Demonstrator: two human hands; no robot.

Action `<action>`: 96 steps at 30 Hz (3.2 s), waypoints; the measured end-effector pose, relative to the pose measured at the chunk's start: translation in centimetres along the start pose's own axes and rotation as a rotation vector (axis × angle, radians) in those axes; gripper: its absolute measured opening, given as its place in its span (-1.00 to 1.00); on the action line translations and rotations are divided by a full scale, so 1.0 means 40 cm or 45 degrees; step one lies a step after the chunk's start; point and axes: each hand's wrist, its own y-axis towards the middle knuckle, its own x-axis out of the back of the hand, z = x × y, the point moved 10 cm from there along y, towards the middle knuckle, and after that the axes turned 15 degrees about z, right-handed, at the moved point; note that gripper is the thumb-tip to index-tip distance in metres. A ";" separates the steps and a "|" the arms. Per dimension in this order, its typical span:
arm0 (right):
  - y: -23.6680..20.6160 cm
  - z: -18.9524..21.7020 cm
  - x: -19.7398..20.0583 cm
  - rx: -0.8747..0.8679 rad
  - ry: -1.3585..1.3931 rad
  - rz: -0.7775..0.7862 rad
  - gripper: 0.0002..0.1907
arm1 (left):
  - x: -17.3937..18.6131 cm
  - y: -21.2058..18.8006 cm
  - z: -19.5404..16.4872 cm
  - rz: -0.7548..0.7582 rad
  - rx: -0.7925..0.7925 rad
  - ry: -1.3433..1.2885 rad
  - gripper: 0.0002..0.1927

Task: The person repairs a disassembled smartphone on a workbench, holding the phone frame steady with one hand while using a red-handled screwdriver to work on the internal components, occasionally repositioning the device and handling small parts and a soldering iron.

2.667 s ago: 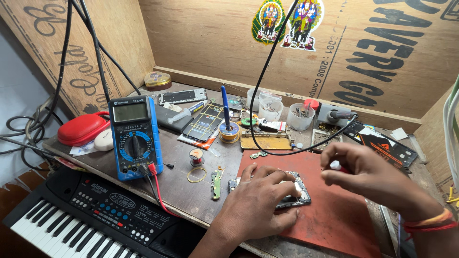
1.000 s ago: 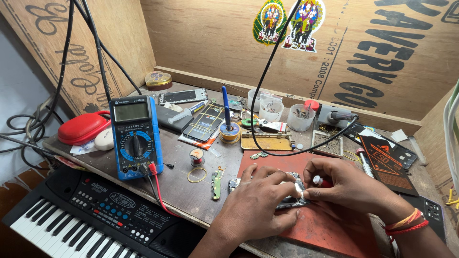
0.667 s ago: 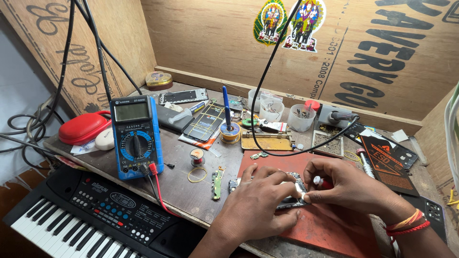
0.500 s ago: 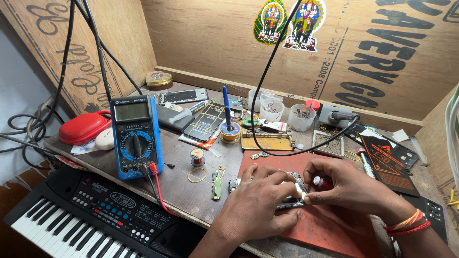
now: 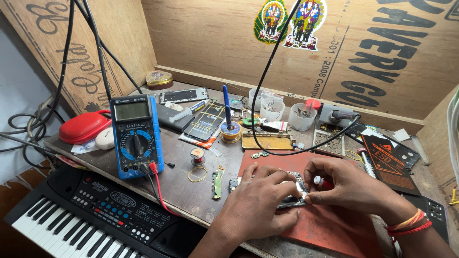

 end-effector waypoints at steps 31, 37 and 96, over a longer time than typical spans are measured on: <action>-0.002 0.057 -0.018 0.121 -0.197 -0.035 -0.70 | 0.004 -0.006 -0.005 -0.047 -0.031 0.026 -0.64; -0.003 0.035 -0.010 0.121 -0.134 -0.015 -0.76 | 0.004 -0.005 -0.003 -0.040 -0.026 0.013 -0.63; -0.003 0.023 -0.034 0.084 -0.146 0.111 -0.82 | 0.001 -0.003 -0.002 -0.012 -0.004 0.011 -0.63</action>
